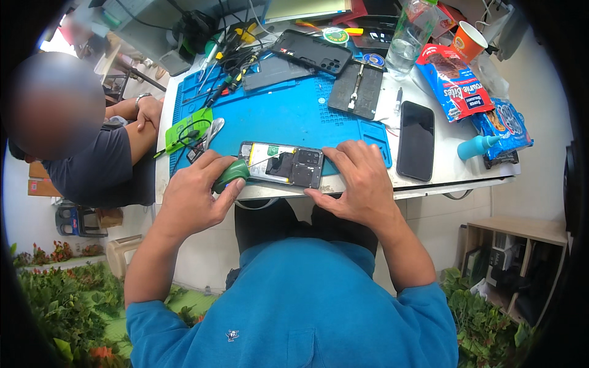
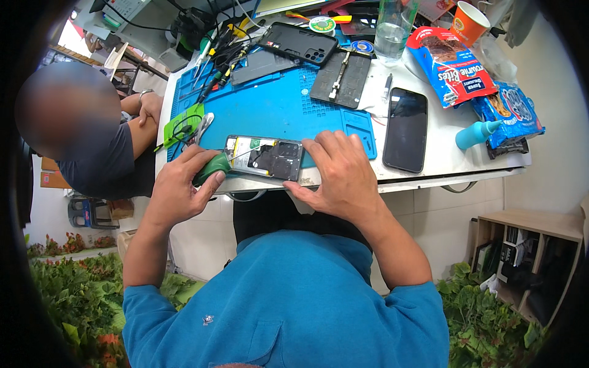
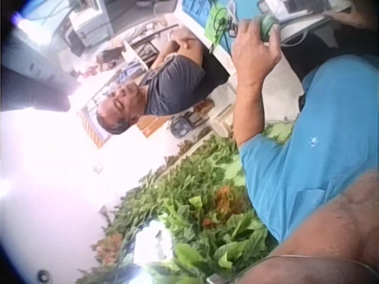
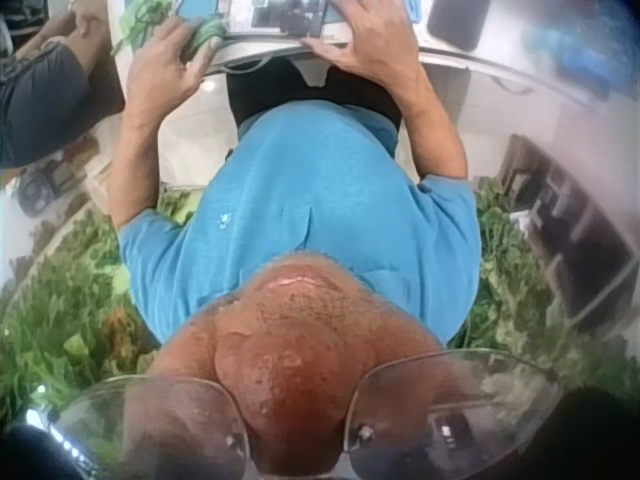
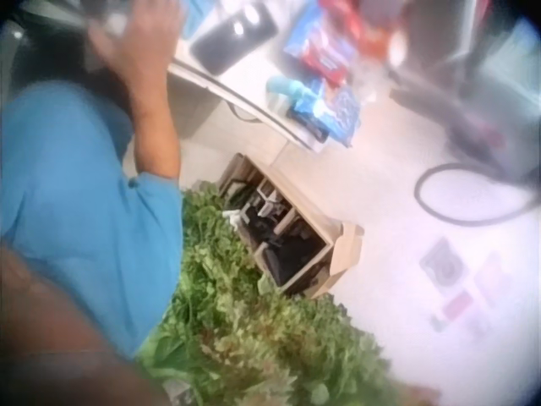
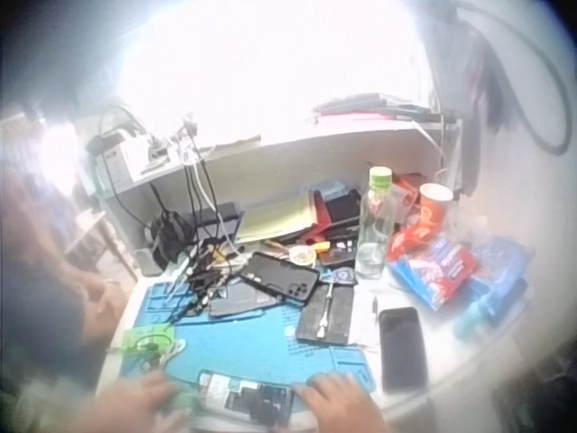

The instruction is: The person uses a green electric screwdriver to remove screws from a disassembled smartphone and a separate phone case on a blue work mat. The person handles the phone components and the case, manipulating them with both hands while the other person sits nearby.

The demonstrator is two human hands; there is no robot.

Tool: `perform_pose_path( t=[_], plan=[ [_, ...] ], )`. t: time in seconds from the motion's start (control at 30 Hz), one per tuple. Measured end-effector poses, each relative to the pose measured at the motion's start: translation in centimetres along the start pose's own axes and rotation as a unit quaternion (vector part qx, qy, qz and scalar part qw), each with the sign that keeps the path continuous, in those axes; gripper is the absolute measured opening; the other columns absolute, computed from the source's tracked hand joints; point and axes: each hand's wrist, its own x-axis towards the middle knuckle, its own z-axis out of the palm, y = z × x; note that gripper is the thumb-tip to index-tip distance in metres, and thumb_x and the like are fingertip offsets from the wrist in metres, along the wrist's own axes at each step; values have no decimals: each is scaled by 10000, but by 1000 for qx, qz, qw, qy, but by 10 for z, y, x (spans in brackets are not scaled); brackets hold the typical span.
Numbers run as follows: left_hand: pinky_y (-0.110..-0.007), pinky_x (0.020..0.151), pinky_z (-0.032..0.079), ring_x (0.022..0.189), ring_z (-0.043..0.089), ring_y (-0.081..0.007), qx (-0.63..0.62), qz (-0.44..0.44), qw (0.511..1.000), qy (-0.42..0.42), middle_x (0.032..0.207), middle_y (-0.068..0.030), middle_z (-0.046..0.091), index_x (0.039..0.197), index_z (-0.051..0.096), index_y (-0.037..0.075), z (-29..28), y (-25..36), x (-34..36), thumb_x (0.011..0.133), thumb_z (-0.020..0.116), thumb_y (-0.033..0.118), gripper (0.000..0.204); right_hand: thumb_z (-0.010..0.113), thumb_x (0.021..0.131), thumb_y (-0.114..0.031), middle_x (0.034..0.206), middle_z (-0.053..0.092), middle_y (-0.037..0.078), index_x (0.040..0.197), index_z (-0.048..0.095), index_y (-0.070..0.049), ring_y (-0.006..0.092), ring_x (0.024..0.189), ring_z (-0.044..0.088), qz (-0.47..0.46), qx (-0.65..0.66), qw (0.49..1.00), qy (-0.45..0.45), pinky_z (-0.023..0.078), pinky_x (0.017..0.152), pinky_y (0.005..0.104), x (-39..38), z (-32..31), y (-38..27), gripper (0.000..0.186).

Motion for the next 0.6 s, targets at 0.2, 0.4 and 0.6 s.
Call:
perform_pose_path(
  t=[0.2, 0.4, 0.6],
  plan=[
    [-494, 789, 618, 870, 782, -418, 32, 16, 999, -17, 1114, -141, 769, 1272, 816, 39, -4, 3, 8, 1039, 824, 334, 376, 984, 819, -498, 1140, 691, 139, 1289, 767, 17, 313, 1023, 635, -5, 7, 1000, 3, 456, 888, 458, 0, 1, 2, 729],
    [-477, 827, 618, 926, 781, -423, 38, -30, 998, -43, 1109, -151, 783, 1273, 827, 46, -19, 10, 11, 1024, 833, 296, 353, 976, 831, -494, 1132, 681, 140, 1291, 767, 27, 320, 1020, 632, -2, 12, 1000, -4, 455, 890, 458, 0, 0, 3, 726],
    [-482, 824, 621, 913, 785, -422, 53, -33, 997, -36, 1121, -149, 787, 1269, 827, 49, -23, -3, 6, 1031, 820, 318, 360, 971, 842, -506, 1145, 685, 153, 1316, 771, 42, 324, 1034, 639, -8, 8, 1000, -3, 462, 901, 461, 0, 0, 3, 751]
  ],
)
